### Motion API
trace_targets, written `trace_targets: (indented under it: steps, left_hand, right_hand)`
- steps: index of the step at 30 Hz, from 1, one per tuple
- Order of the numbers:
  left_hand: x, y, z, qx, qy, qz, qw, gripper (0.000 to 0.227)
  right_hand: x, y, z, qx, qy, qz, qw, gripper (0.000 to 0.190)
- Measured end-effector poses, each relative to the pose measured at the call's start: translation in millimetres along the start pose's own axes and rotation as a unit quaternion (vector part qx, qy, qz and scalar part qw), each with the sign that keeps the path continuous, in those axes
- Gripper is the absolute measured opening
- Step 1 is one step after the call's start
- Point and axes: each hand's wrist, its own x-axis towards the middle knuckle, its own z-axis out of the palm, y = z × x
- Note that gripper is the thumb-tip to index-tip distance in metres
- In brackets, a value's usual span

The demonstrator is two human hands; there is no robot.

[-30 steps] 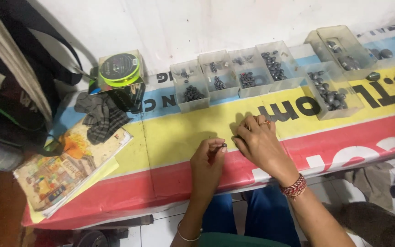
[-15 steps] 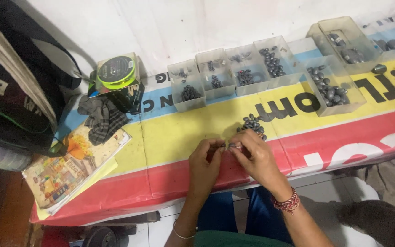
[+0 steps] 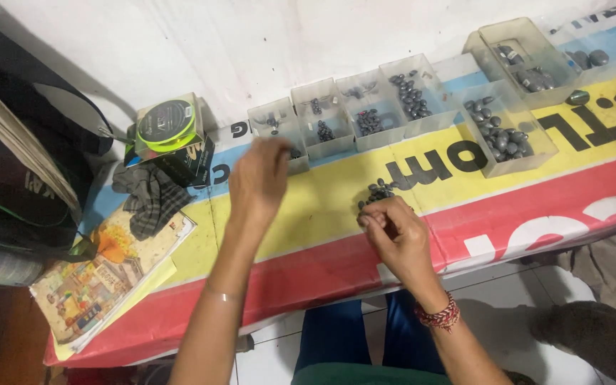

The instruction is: Threading multiple small lead sinkers onto a fishing line to create a fishing rig.

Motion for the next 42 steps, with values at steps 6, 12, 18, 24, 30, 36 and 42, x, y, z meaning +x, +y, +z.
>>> trace_targets:
  steps: [6,12,18,24,30,36,42]
  left_hand:
    - [-0.8,7.8,14.4,-0.003,-0.006,0.002,1.000,0.021]
    - [-43.0,22.0,93.5,-0.119,-0.115,0.097,0.981,0.023]
    - [-40.0,26.8,121.8,-0.101,-0.133,0.120,0.979,0.016]
    - [-48.6,29.3,112.1,-0.162,-0.100,0.087,0.978,0.014]
    - [-73.6,52.4,91.7,-0.299,-0.044,0.066,0.951,0.031]
    - [-97.7,67.0,81.3,-0.395,0.001,0.000,0.919,0.030]
    - [-101.2,64.4,85.1,-0.405,0.014,-0.024,0.914,0.028]
  right_hand:
    - [6.0,-14.3,-8.1,0.029,0.038,0.020,0.999,0.017]
    - [4.2,-3.6,-11.5,0.078,0.101,0.057,0.990,0.018]
    - [1.4,-10.9,-9.0,0.115,0.093,0.111,0.983,0.021]
    - [3.8,-20.0,-9.7,0.141,0.067,0.134,0.979,0.023]
    - [2.4,-15.0,-9.8,0.163,0.037,0.090,0.982,0.028]
    - [0.8,-13.2,-7.8,0.195,0.020,0.059,0.979,0.035]
    - [3.2,-18.7,-9.3,0.174,-0.002,0.037,0.984,0.022]
